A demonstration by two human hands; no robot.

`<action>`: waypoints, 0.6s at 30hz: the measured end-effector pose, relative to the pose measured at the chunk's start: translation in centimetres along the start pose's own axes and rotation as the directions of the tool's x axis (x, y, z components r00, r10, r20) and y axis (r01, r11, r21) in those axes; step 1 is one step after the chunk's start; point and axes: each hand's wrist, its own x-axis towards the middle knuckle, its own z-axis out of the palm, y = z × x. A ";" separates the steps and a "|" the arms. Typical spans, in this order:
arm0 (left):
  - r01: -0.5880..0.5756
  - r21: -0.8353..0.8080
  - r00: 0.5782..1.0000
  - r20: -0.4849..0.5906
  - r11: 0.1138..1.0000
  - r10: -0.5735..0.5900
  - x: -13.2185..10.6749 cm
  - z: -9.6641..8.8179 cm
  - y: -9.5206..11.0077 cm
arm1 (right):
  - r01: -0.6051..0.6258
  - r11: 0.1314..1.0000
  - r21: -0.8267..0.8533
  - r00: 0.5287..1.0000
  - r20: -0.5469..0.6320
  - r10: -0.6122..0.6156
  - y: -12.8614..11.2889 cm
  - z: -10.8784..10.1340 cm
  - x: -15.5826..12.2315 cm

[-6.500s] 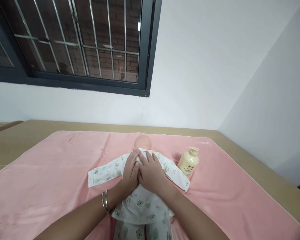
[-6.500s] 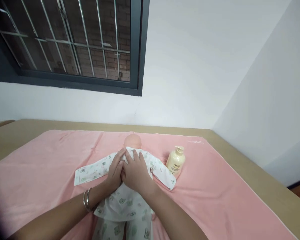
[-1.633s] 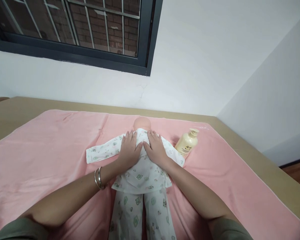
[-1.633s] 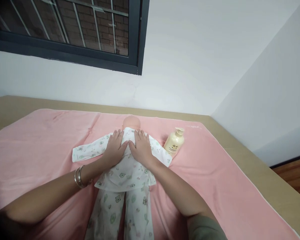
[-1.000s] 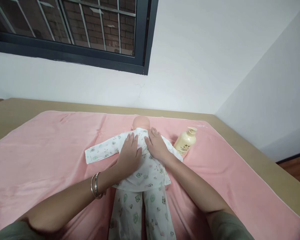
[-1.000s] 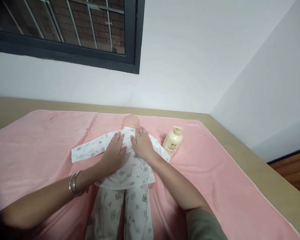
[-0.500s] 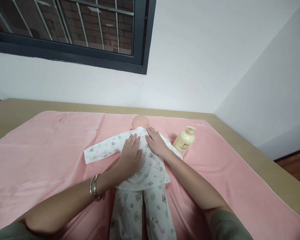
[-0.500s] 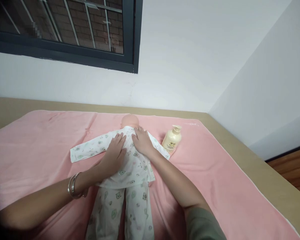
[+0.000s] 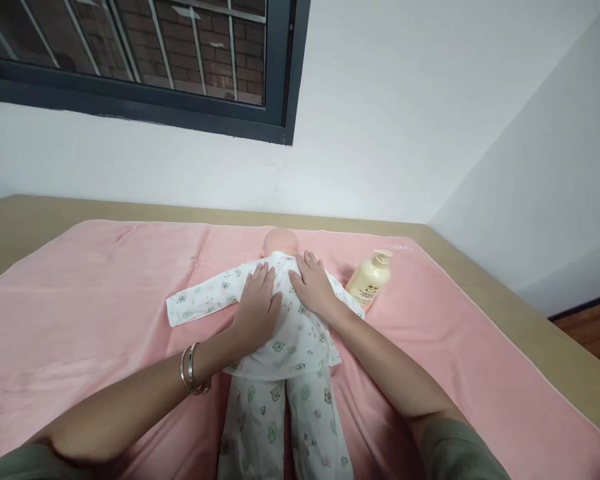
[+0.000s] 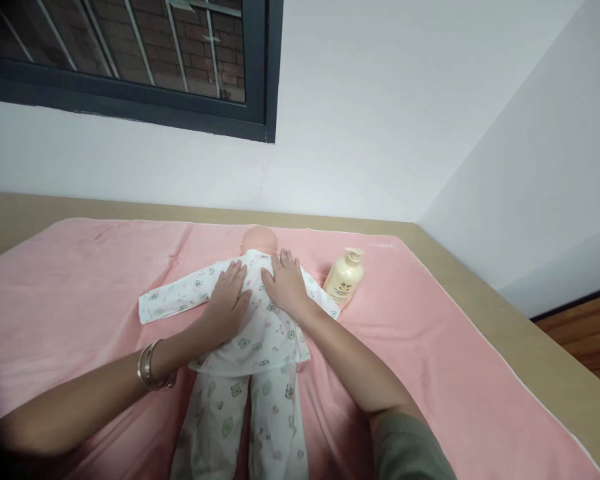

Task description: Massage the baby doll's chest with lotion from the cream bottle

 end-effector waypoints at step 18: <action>-0.016 0.048 1.000 -0.007 0.999 0.017 0.9 -0.9 -0.2 | 0.082 0.996 0.018 0.996 0.037 -0.083 0.2 -0.2 -0.9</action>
